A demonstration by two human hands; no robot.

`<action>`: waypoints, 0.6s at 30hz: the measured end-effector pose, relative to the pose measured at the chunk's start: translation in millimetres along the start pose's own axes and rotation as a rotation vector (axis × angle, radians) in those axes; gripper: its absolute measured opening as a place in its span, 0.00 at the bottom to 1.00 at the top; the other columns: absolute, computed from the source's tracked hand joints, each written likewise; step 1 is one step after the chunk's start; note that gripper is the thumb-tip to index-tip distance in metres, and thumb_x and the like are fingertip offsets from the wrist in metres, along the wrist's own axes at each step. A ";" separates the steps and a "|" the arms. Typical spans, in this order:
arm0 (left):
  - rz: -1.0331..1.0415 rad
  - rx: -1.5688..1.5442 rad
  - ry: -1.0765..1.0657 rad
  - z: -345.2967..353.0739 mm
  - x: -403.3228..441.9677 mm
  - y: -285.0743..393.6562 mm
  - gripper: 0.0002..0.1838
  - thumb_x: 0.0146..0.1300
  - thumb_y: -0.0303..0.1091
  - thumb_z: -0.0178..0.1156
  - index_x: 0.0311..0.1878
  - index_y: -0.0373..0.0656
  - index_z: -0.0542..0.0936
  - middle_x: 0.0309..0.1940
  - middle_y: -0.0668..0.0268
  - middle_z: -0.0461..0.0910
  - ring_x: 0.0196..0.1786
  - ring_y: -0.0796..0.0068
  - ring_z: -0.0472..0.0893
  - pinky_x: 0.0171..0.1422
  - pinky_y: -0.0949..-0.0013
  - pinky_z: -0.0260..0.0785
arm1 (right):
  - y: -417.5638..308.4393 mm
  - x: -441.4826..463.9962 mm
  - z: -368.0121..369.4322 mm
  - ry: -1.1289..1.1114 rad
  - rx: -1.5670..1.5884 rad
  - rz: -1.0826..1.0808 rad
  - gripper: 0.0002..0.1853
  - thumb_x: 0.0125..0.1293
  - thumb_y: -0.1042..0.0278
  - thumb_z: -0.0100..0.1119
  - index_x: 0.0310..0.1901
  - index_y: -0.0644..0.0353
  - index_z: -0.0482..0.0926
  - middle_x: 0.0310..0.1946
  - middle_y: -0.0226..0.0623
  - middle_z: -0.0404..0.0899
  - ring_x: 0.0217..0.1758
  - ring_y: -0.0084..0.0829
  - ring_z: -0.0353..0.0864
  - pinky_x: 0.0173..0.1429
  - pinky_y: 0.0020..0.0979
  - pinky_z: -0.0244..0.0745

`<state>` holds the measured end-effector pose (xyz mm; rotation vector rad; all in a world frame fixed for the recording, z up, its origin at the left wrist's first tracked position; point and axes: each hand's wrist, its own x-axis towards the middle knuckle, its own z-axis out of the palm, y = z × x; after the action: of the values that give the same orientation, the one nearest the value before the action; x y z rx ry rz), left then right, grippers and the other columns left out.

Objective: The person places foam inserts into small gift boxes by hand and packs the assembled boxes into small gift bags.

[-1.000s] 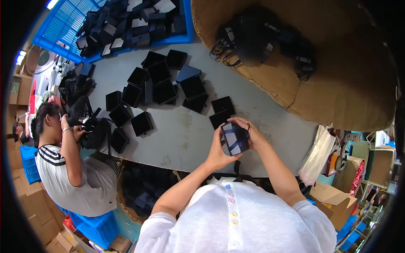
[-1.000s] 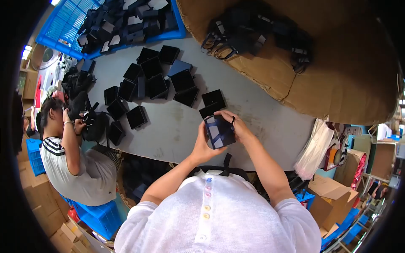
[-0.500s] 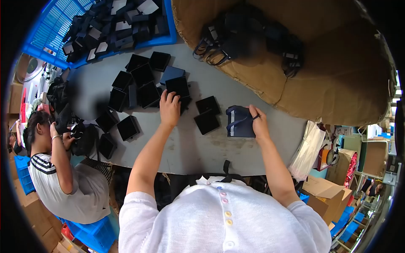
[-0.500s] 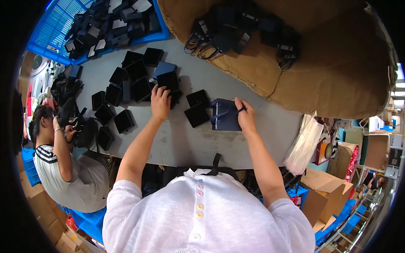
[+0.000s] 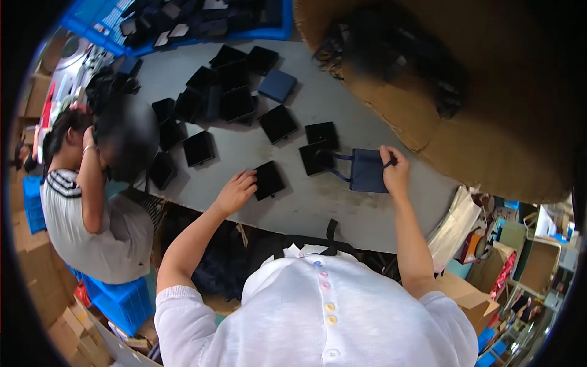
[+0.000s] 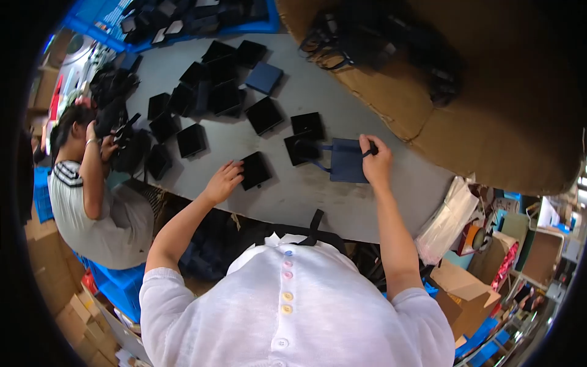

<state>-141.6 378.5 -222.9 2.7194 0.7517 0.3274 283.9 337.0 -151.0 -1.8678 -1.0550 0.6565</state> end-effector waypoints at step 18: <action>-0.792 -0.445 0.357 -59.2 78.5 125.8 0.53 0.33 0.33 0.70 0.69 0.42 0.59 0.60 0.52 0.63 0.64 0.48 0.61 0.68 0.54 0.59 | -20.6 -19.0 13.3 -0.225 0.197 0.197 0.17 0.67 0.55 0.60 0.39 0.65 0.83 0.32 0.31 0.82 0.37 0.22 0.76 0.44 0.24 0.70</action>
<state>-35.2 330.4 -113.9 1.7883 1.5476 0.6833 255.8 331.6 -138.9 -1.7672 -0.9145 1.0670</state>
